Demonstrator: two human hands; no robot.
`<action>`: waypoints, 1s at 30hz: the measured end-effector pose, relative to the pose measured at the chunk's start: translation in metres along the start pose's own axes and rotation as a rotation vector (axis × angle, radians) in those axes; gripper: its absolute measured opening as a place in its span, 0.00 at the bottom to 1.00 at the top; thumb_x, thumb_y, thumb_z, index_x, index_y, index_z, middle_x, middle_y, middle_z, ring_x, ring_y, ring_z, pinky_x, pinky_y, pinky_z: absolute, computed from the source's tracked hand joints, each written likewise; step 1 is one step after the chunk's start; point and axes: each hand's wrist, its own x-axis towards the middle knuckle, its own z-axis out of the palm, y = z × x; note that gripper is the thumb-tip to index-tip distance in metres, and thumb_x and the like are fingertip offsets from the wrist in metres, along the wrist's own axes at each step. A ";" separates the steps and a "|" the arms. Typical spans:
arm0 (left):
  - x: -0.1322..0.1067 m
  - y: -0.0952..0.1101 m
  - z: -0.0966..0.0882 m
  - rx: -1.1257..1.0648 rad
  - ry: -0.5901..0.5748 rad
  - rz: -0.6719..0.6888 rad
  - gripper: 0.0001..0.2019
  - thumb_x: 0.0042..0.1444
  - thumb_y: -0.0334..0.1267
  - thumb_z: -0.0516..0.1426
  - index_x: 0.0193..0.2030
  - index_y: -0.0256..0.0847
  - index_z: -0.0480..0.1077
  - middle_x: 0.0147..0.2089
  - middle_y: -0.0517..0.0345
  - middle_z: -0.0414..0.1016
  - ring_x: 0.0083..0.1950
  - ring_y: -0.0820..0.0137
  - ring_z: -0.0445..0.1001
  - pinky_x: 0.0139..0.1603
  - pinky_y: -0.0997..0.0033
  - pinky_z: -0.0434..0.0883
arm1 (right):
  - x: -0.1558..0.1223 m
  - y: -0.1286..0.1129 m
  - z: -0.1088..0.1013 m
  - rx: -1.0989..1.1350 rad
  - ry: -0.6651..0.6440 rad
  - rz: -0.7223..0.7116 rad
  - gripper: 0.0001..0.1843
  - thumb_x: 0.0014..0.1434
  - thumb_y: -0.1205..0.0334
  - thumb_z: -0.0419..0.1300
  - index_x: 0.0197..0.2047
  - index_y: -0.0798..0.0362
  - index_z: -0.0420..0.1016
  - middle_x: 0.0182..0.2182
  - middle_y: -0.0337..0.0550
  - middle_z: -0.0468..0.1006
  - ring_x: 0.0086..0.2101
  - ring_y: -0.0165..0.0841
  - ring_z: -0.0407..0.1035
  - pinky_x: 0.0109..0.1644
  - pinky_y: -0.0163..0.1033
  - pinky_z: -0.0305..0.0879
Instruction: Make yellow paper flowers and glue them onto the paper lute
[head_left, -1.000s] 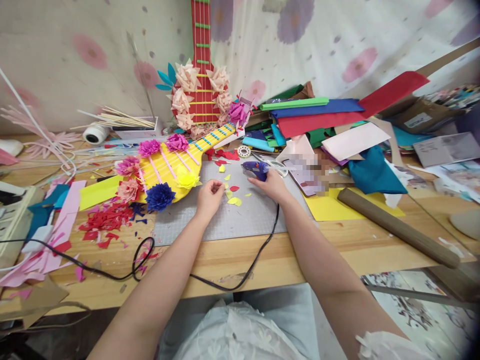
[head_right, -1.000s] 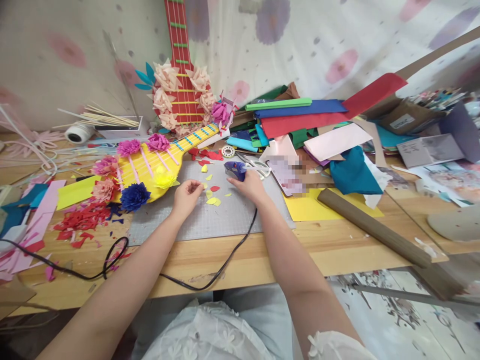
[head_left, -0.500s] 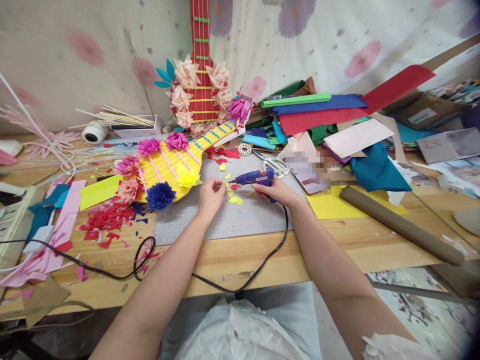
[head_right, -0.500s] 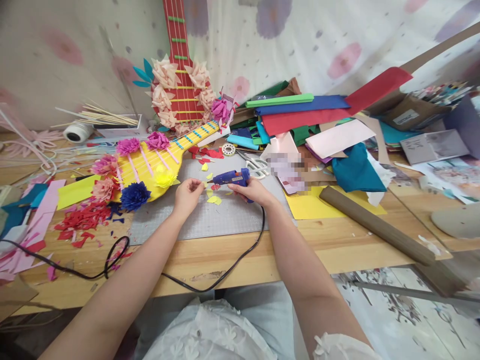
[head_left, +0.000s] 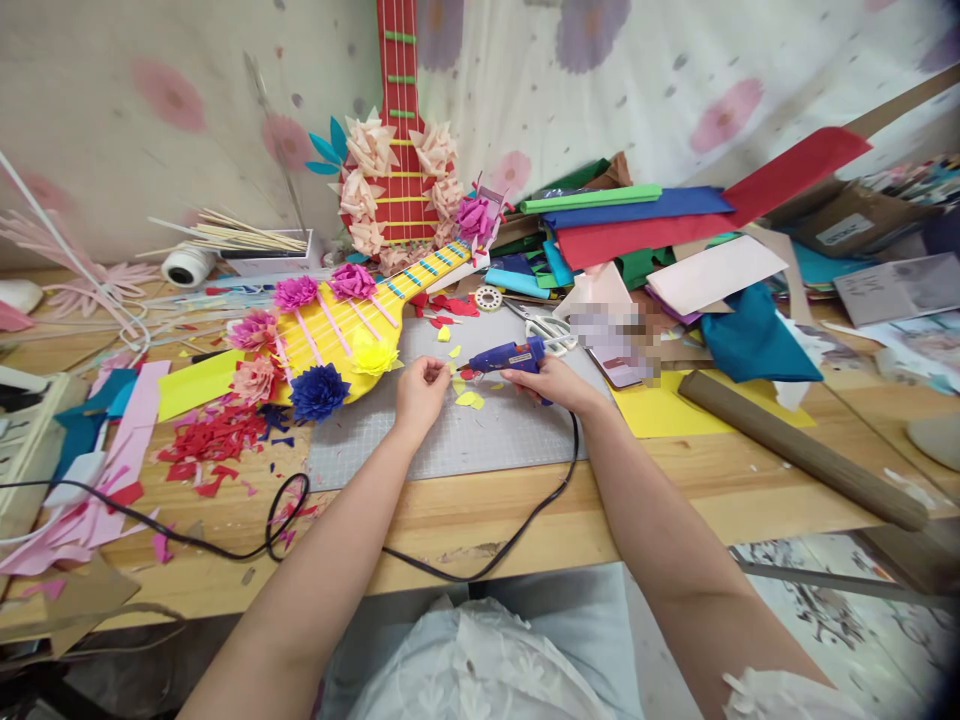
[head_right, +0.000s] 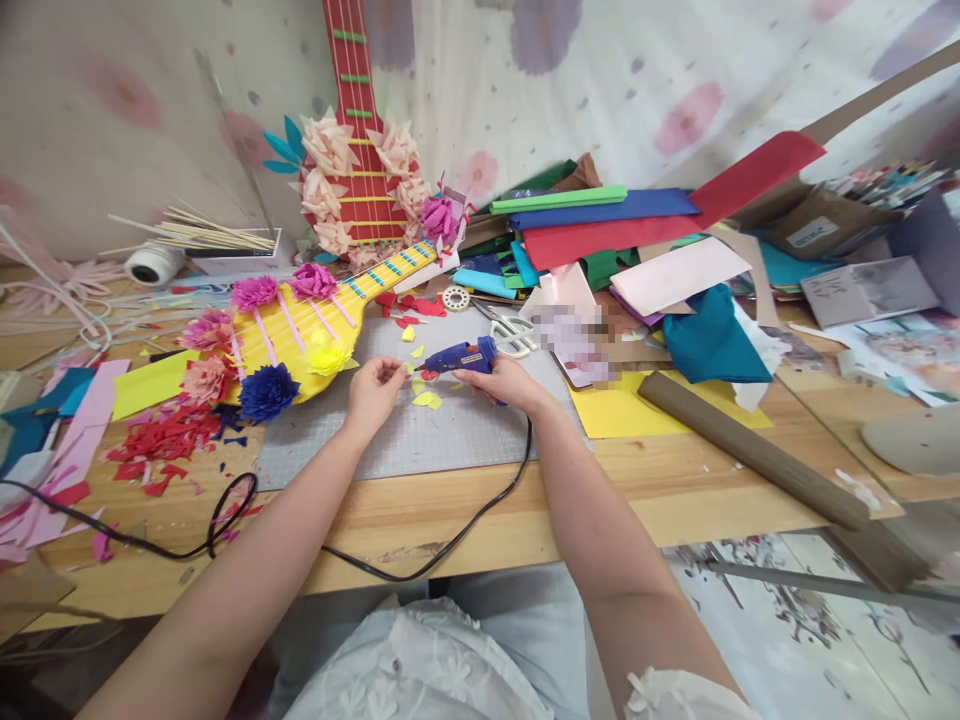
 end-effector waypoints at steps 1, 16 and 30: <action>0.000 0.000 0.000 0.001 0.000 -0.002 0.04 0.48 0.38 0.57 0.29 0.40 0.68 0.26 0.60 0.72 0.28 0.73 0.70 0.33 0.73 0.66 | 0.000 0.000 0.000 -0.002 0.000 -0.004 0.24 0.49 0.40 0.59 0.21 0.52 0.63 0.14 0.34 0.63 0.16 0.24 0.56 0.20 0.33 0.53; -0.001 0.000 -0.001 0.002 -0.020 -0.010 0.05 0.48 0.38 0.57 0.29 0.40 0.68 0.26 0.60 0.72 0.27 0.73 0.70 0.32 0.74 0.65 | 0.001 0.002 0.001 0.021 0.013 -0.034 0.25 0.48 0.38 0.59 0.19 0.51 0.63 0.14 0.35 0.63 0.16 0.25 0.56 0.19 0.34 0.53; -0.003 0.004 -0.001 0.018 -0.041 -0.004 0.04 0.48 0.37 0.57 0.29 0.39 0.69 0.26 0.61 0.73 0.27 0.73 0.70 0.31 0.74 0.64 | 0.001 0.001 0.002 0.046 0.051 -0.026 0.24 0.48 0.39 0.59 0.20 0.52 0.63 0.15 0.35 0.64 0.16 0.25 0.55 0.20 0.34 0.53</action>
